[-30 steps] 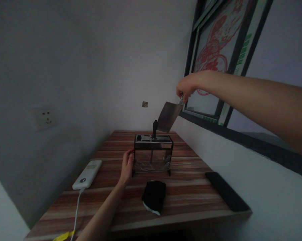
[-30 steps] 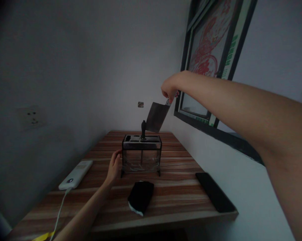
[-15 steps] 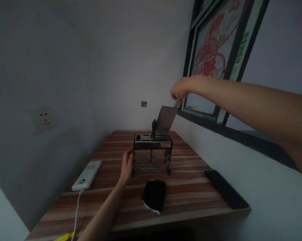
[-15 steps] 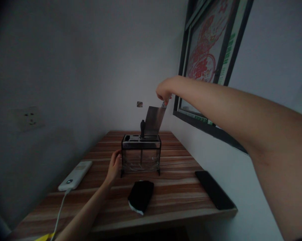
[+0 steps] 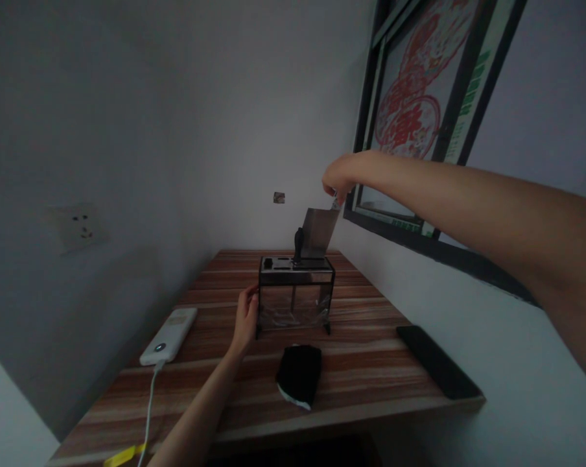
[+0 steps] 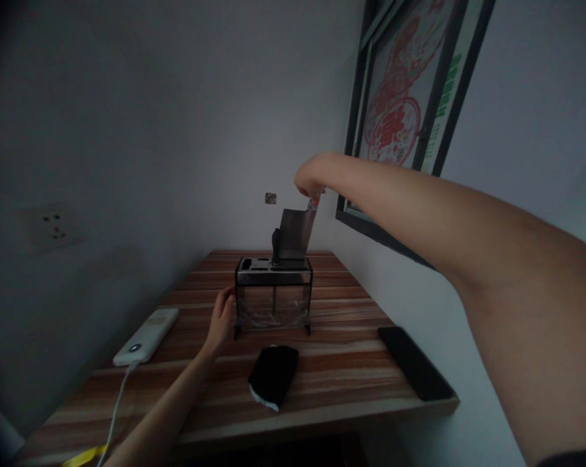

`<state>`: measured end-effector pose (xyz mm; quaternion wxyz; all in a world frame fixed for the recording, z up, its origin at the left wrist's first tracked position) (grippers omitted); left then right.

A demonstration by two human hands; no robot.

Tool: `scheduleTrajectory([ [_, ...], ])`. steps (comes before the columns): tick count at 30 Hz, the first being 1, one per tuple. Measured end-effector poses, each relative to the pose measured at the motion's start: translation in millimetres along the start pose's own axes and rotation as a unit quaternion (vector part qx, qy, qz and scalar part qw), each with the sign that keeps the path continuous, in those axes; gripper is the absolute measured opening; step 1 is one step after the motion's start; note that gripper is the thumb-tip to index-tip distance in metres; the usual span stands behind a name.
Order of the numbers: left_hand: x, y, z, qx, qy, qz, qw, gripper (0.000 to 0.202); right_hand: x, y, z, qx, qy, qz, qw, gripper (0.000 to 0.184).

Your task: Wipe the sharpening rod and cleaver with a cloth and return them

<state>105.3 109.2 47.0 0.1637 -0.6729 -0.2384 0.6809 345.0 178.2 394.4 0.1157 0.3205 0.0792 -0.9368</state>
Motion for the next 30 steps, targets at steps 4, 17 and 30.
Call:
scheduleTrajectory([
  [4, -2, 1, -0.5, 0.000, -0.004, -0.001, 1.000, 0.031, 28, -6, -12, 0.050, 0.064, 0.039, 0.996, 0.040],
  [17, 5, 0, -1.2, 0.009, 0.003, 0.005, 1.000, 0.033, 103, -3, -37, 0.012, 0.082, 0.104, 0.991, 0.035],
  [30, 12, 0, -2.3, 0.012, 0.005, 0.014, 1.000, 0.034, 126, 12, -76, 0.043, 0.102, 0.141, 0.984, 0.025],
])
Point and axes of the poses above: each hand's wrist, its own y-axis away from the middle knuckle, its own z-axis out of the back of the hand, x = y × z, the point moved 8 cm from there along -y, towards the middle knuckle, and after that the axes turned 3 degrees about z, right-handed, at the moved point
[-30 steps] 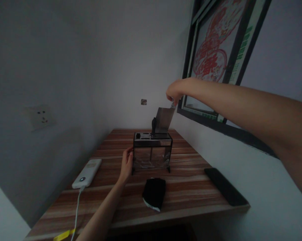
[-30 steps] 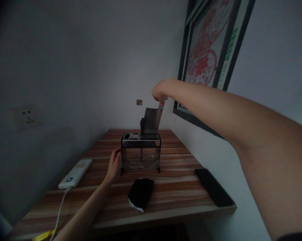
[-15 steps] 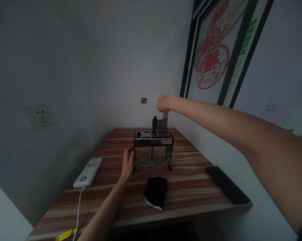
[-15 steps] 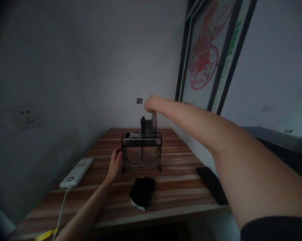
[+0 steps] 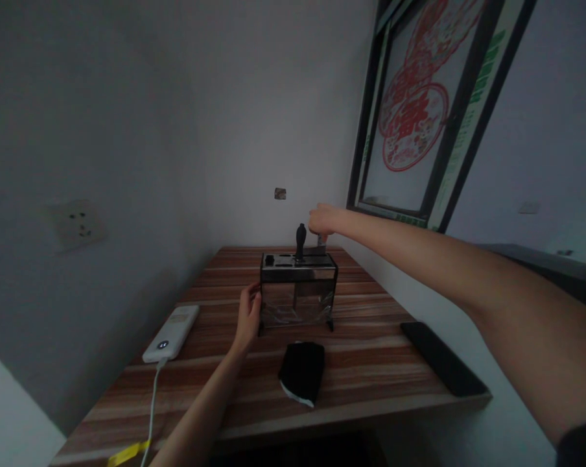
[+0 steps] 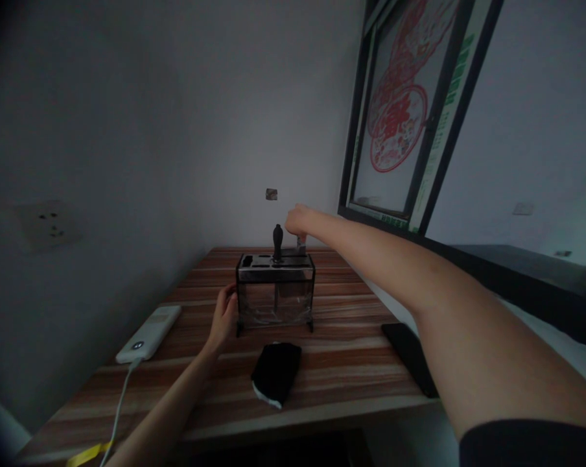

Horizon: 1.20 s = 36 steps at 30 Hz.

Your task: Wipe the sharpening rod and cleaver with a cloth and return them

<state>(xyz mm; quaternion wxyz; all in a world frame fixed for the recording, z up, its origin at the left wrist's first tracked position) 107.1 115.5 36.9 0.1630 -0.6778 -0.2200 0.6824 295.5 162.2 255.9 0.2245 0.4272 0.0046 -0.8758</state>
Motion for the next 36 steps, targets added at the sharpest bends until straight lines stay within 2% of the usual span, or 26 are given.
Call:
scheduleTrajectory([
  [11, -11, 2, 0.3, -0.001, -0.010, -0.011, 1.000, 0.031, 10, 0, -15, 0.011, -0.027, -0.001, 1.000, 0.024],
  [36, -11, 1, 0.3, -0.007, -0.019, -0.016, 1.000, 0.033, 26, 8, -14, -0.006, -0.062, -0.022, 0.998, 0.030],
])
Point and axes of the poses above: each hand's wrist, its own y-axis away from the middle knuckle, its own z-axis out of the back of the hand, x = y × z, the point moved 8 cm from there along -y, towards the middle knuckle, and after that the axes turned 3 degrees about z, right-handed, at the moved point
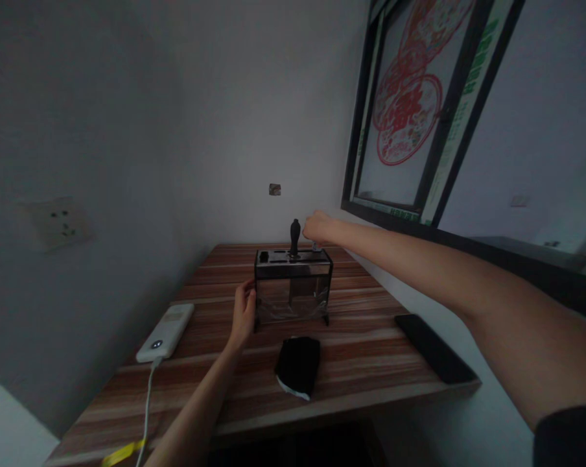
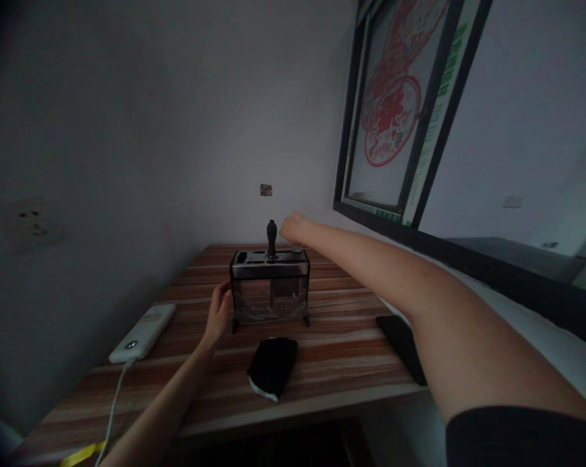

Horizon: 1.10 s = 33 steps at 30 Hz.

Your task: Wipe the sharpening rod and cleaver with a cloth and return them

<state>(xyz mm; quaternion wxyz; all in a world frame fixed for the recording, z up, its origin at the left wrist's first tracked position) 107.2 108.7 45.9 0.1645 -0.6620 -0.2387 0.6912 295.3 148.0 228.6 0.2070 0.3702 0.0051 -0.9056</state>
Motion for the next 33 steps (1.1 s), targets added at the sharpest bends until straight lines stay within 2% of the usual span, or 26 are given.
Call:
scheduleTrajectory([
  [8, 0, 0, -0.2, 0.005, -0.005, 0.001, 1.000, 0.032, -3, 2, 6, -0.005, 0.000, -0.001, 1.000, 0.038],
  [13, 3, 0, -0.7, 0.007, -0.005, 0.008, 1.000, 0.032, -18, 15, 19, -0.021, -0.036, -0.014, 0.999, 0.050],
  [17, 5, 0, -1.0, 0.008, -0.005, 0.009, 1.000, 0.032, -40, 30, 34, -0.065, -0.127, -0.014, 0.990, 0.052],
  [21, 1, 0, -0.9, 0.009, -0.009, 0.006, 1.000, 0.033, -62, 51, 46, -0.146, -0.194, -0.004, 0.970, 0.047],
  [24, -8, 1, -0.1, 0.007, -0.013, -0.002, 1.000, 0.033, -72, 80, 45, -0.245, -0.272, 0.004, 0.931, 0.045],
  [27, -18, 2, 1.7, 0.007, -0.016, -0.009, 1.000, 0.032, -69, 118, 25, -0.333, -0.373, 0.000, 0.866, 0.040],
  [30, -25, -1, 8.0, -0.004, -0.018, -0.010, 1.000, 0.033, -53, 144, -27, -0.347, -0.509, -0.028, 0.787, 0.041],
  [33, -25, -10, 16.9, -0.022, -0.023, -0.010, 0.999, 0.033, -27, 144, -91, -0.326, -0.618, -0.054, 0.713, 0.042],
])
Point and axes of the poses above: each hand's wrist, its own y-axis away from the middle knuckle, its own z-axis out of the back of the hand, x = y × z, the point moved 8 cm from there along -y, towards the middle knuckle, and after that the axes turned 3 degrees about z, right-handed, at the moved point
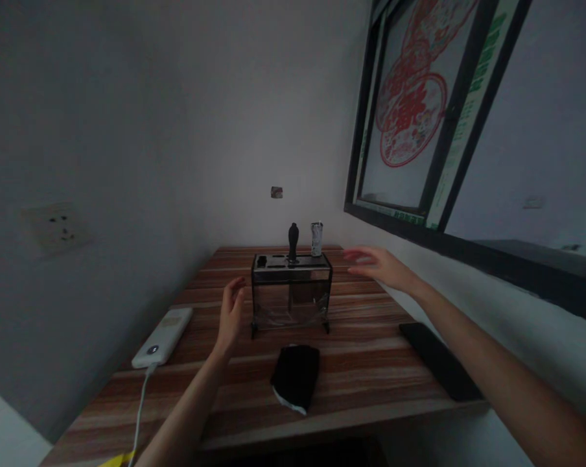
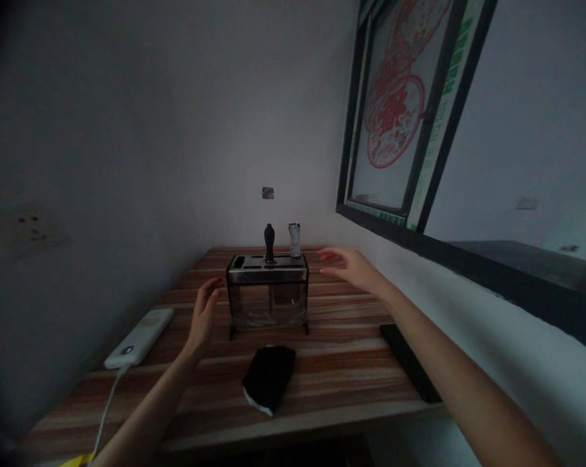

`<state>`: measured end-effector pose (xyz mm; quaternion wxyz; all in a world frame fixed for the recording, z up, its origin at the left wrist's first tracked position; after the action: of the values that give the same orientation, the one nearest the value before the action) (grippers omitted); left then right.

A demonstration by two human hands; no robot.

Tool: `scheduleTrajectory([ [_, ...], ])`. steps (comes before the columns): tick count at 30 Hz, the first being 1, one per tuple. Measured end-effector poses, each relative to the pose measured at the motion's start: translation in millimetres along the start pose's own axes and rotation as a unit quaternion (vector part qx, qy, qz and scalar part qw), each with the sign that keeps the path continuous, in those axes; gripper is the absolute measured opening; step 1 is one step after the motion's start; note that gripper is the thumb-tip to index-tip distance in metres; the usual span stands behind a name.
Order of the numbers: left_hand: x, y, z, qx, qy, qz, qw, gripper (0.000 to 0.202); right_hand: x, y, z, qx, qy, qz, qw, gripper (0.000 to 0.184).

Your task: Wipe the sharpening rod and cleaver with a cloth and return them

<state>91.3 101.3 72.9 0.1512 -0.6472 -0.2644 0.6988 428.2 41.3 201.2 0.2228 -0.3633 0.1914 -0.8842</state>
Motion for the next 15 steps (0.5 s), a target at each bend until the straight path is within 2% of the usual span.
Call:
scheduleTrajectory([
  [3, 6, -14, -0.5, 0.032, 0.006, 0.014, 0.999, 0.039, -56, 18, -33, -0.015, -0.108, -0.068, 0.992, 0.050],
  [6, 13, -27, -8.2, 0.096, 0.007, 0.035, 0.995, 0.049, -91, 18, -61, -0.045, -0.215, -0.085, 0.972, 0.054],
  [10, 20, -36, -18.5, 0.175, 0.000, 0.060, 0.983, 0.058, -101, 7, -87, -0.026, -0.259, -0.072, 0.963, 0.065],
  [15, 23, -40, -22.6, 0.220, 0.002, 0.074, 0.973, 0.067, -95, -1, -107, 0.007, -0.345, -0.051, 0.937, 0.069],
])
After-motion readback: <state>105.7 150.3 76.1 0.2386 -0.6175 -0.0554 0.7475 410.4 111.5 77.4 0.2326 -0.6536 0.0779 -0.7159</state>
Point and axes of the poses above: each hand's wrist, its own y-axis away from the middle knuckle, its own z-axis out of the back of the hand, x = y × z, the point moved 8 cm from there along -y, towards the middle knuckle, and after that the axes turned 3 degrees about z, right-handed, at the moved point
